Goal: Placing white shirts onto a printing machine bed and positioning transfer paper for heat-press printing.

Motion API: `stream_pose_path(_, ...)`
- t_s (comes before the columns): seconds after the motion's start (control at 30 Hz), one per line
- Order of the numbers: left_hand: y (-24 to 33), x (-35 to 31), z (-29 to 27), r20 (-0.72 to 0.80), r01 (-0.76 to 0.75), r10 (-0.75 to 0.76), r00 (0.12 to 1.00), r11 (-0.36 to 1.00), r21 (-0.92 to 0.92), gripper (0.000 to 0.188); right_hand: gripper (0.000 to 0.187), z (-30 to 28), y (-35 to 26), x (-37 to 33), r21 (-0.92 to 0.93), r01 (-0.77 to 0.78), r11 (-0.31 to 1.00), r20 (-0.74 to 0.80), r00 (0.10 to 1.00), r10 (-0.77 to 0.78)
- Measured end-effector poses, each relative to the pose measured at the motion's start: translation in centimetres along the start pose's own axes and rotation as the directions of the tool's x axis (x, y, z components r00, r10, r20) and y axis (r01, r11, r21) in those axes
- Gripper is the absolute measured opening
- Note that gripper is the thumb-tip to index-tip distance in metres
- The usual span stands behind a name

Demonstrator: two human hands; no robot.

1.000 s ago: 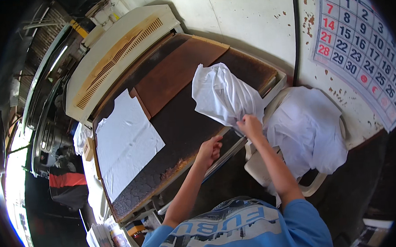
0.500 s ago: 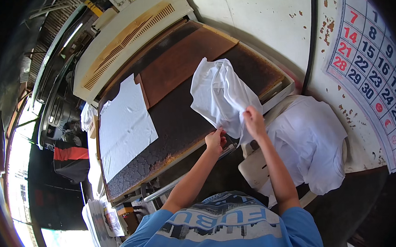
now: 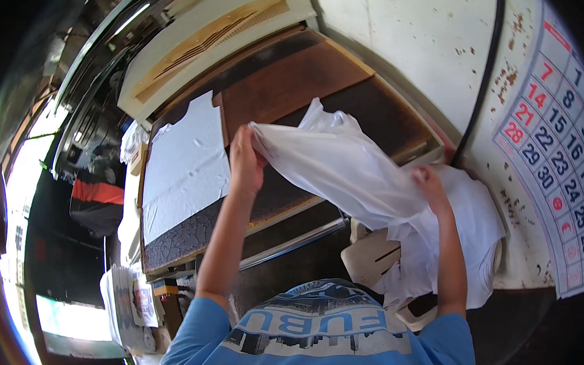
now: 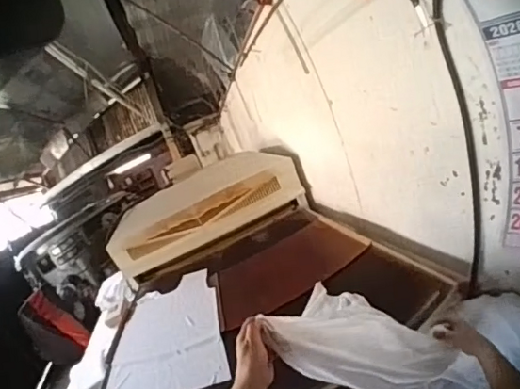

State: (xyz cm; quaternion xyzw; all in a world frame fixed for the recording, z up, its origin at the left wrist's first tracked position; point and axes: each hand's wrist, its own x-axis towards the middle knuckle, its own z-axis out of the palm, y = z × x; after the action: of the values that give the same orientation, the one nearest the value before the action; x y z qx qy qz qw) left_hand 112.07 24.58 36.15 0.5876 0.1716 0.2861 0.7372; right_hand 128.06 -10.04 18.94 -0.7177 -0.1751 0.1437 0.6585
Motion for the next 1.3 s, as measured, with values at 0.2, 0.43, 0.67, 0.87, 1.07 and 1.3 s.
stream_pose_path(0.2, 11.2, 1.0, -2.5, 0.031, -0.126, 0.133, 0.991, 0.977, -0.171, 0.016, 0.033, -3.3, -2.5, -0.9, -0.363, -0.099, 0.927, 0.401, 0.881, 0.251)
stream_pose_path(0.43, 12.7, -0.9, -7.7, 0.192, 0.014, -0.115, 0.975, 0.886, 0.463, 0.025, 0.025, 3.0, -13.5, -1.2, 0.791, -0.152, 0.592, 0.074, 0.985, 0.154)
stream_pose_path(0.67, 17.7, -0.4, -15.6, 0.078, -0.132, 0.127, 0.989, 0.989, 0.070, 0.030, 0.032, 4.4, -19.9, 0.0, 0.731, 0.120, 0.671, 0.039, 0.976, -0.216)
stream_pose_path(0.87, 21.6, 0.0, -21.7, 0.036, -0.224, 0.222, 0.974, 0.938, 0.266, 0.032, 0.037, 7.3, -29.3, 2.3, 0.522, 0.270, 0.809, 0.062, 0.934, -0.352)
stream_pose_path(1.07, 27.1, -0.3, -24.3, 0.088, -0.367, 0.357, 0.930, 0.900, 0.235, 0.031, 0.033, 10.4, -37.2, 3.7, 0.564, 0.398, 0.724, -0.186, 0.915, -0.358)
stream_pose_path(1.3, 29.5, 0.0, -28.2, 0.119, -0.411, 0.393, 0.912, 0.863, 0.293, 0.034, 0.035, 10.9, -39.2, 4.7, 0.362, 0.483, 0.797, -0.150, 0.874, -0.462)
